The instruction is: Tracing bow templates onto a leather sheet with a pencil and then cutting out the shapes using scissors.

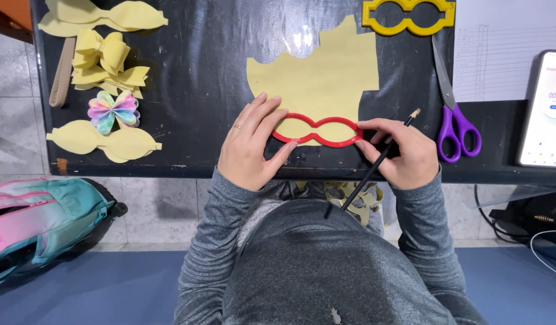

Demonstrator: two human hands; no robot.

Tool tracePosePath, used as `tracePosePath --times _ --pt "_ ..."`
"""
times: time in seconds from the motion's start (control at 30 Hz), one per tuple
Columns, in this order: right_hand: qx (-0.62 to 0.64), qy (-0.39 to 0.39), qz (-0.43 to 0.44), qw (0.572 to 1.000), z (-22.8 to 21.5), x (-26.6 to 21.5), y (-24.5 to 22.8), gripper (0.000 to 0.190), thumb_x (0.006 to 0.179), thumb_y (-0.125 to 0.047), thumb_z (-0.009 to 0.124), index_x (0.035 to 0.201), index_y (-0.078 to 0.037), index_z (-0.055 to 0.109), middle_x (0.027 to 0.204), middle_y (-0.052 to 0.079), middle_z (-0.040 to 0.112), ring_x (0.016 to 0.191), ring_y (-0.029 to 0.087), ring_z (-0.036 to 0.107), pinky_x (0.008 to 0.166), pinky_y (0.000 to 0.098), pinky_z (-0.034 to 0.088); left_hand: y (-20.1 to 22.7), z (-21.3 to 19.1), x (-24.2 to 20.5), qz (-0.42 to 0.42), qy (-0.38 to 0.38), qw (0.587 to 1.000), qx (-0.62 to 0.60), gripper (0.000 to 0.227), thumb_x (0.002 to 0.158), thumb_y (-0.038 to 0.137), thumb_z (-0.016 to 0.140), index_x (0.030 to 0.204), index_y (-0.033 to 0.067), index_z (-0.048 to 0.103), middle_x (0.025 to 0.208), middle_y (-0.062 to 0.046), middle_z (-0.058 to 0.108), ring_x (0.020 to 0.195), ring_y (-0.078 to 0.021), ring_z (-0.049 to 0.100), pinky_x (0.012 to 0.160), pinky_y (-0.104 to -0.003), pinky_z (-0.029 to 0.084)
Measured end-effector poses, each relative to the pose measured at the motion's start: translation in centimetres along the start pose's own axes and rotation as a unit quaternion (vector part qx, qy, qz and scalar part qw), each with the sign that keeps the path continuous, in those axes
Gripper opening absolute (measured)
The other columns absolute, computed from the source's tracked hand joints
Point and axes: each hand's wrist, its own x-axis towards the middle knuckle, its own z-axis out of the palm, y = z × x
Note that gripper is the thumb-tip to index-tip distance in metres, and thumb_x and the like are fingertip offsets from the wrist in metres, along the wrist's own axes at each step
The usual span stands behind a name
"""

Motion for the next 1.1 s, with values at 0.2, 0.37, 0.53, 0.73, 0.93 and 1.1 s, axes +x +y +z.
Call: tracePosePath --times 0.2,0.37,0.53,0.73,0.93,1.1 --pt "0.002 -0.007 0.015 1.0 -0.1 0.0 -0.1 0.025 0.089 -0.004 0.086 0.113 -0.001 0.077 0.094 0.007 0.078 0.075 0.02 0.072 0.072 0.0279 0.056 0.0 0.1 -0.1 -0.002 0.004 1.0 0.008 0.051 0.09 0.038 0.08 0.13 0.011 0.065 0.141 -0.01 0.058 0.138 -0.0346 0.051 0.117 -0.047 0.038" --pt "0.005 -0.013 0.021 1.0 -0.2 0.1 -0.3 0.026 0.089 -0.004 0.086 0.113 -0.002 0.078 0.092 0.007 0.078 0.075 0.019 0.072 0.072 0.0269 0.055 0.1 -0.1 0.0 -0.002 0.013 1.0 0.015 0.05 0.09 0.039 0.081 0.129 0.0107 0.065 0.143 -0.011 0.056 0.139 -0.0356 0.05 0.117 -0.048 0.037" --pt "0.001 -0.014 0.031 0.999 -0.2 0.2 -0.5 0.026 0.089 -0.004 0.087 0.113 -0.002 0.078 0.092 0.006 0.078 0.075 0.018 0.072 0.073 0.0262 0.054 -0.1 -0.3 0.0 -0.013 0.0 1.0 -0.012 0.061 0.084 0.042 0.086 0.132 0.013 0.063 0.147 -0.012 0.051 0.143 -0.0381 0.045 0.119 -0.051 0.034" --pt "0.001 -0.014 0.031 0.999 -0.1 0.2 -0.5 0.026 0.088 -0.004 0.087 0.112 -0.003 0.078 0.092 0.006 0.078 0.075 0.019 0.073 0.073 0.0267 0.054 -0.1 -0.3 0.1 -0.011 0.005 1.0 -0.002 0.048 0.09 0.039 0.081 0.128 0.0143 0.066 0.147 -0.014 0.05 0.144 -0.0404 0.041 0.118 -0.055 0.032" --pt "0.0 -0.019 0.035 0.999 -0.2 0.2 -0.4 0.026 0.089 -0.006 0.087 0.113 -0.004 0.078 0.092 0.004 0.078 0.076 0.017 0.073 0.074 0.0248 0.054 -0.3 -0.1 0.1 -0.008 0.004 1.0 0.018 0.045 0.09 0.041 0.082 0.126 0.0165 0.069 0.152 -0.014 0.045 0.149 -0.0403 0.033 0.121 -0.056 0.027" --pt "-0.001 -0.024 0.035 0.999 -0.4 0.1 -0.4 0.026 0.089 -0.006 0.086 0.114 -0.004 0.077 0.091 0.005 0.078 0.076 0.017 0.073 0.074 0.0252 0.054 0.4 -0.9 0.9 0.013 -0.008 0.998 0.063 0.043 0.09 0.042 0.081 0.124 0.0175 0.07 0.156 -0.015 0.042 0.151 -0.0408 0.029 0.121 -0.059 0.021"
